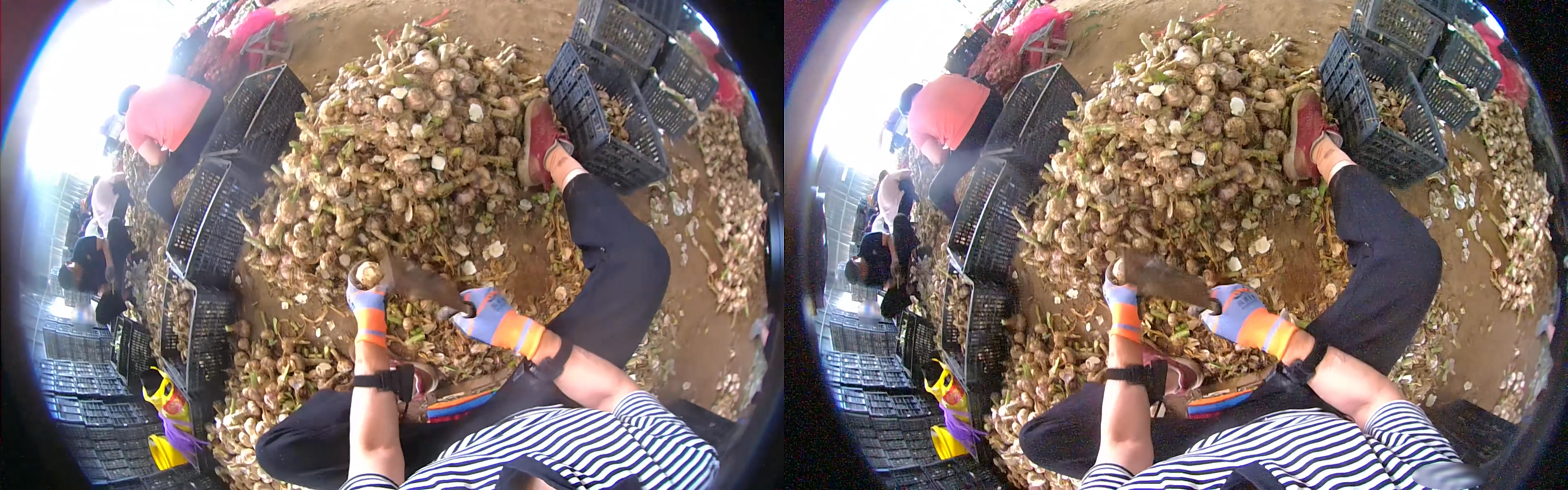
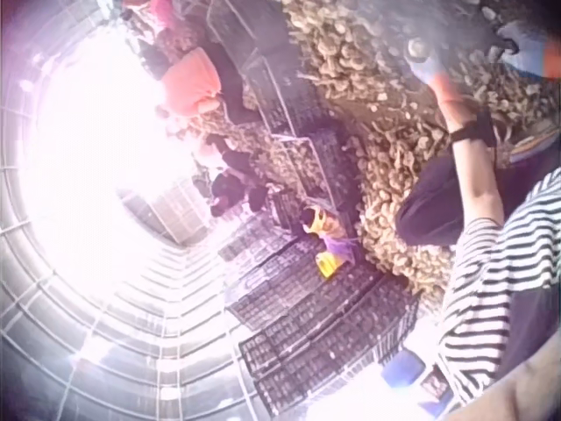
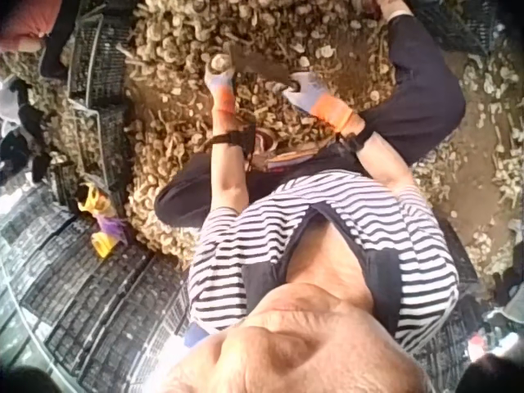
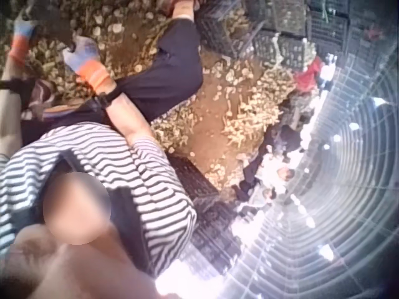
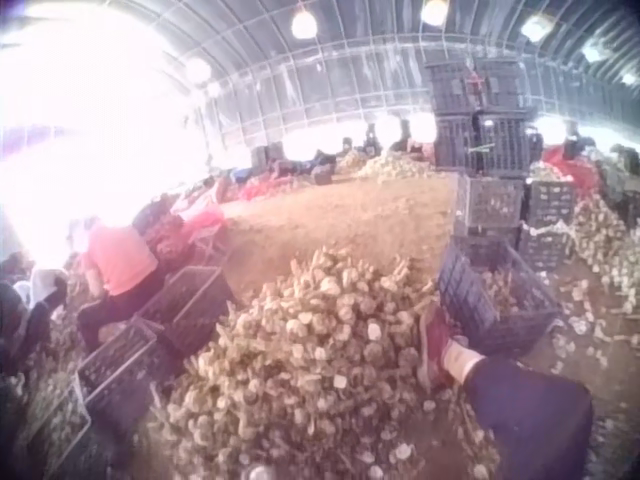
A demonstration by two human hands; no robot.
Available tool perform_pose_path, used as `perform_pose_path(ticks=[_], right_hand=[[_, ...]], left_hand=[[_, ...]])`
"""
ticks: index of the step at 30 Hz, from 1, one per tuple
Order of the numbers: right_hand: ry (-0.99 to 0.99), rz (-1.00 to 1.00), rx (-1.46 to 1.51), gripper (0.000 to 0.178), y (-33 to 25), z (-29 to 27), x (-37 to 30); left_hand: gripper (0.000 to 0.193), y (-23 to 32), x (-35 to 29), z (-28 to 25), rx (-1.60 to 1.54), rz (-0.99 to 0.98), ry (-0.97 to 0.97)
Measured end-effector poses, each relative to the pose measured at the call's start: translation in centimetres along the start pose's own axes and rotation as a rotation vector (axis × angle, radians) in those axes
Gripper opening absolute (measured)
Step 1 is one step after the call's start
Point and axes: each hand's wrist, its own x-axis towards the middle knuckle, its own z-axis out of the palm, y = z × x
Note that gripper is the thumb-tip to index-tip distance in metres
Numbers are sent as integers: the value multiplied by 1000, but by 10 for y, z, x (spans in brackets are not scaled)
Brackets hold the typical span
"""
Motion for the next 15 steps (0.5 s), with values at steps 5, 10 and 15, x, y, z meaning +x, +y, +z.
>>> perform_pose_path(ticks=[5,10,15], right_hand=[[-221,-273,-580,31,-33,9,-12],[-313,-356,-637,31,-63,9,-28],[-283,-404,-668,29,-62,6,-37]], left_hand=[[42,19,-59,-41,-51,-126,-60],[43,91,-107,-38,374,-71,-104],[43,102,-118,-35,464,-48,-147]])
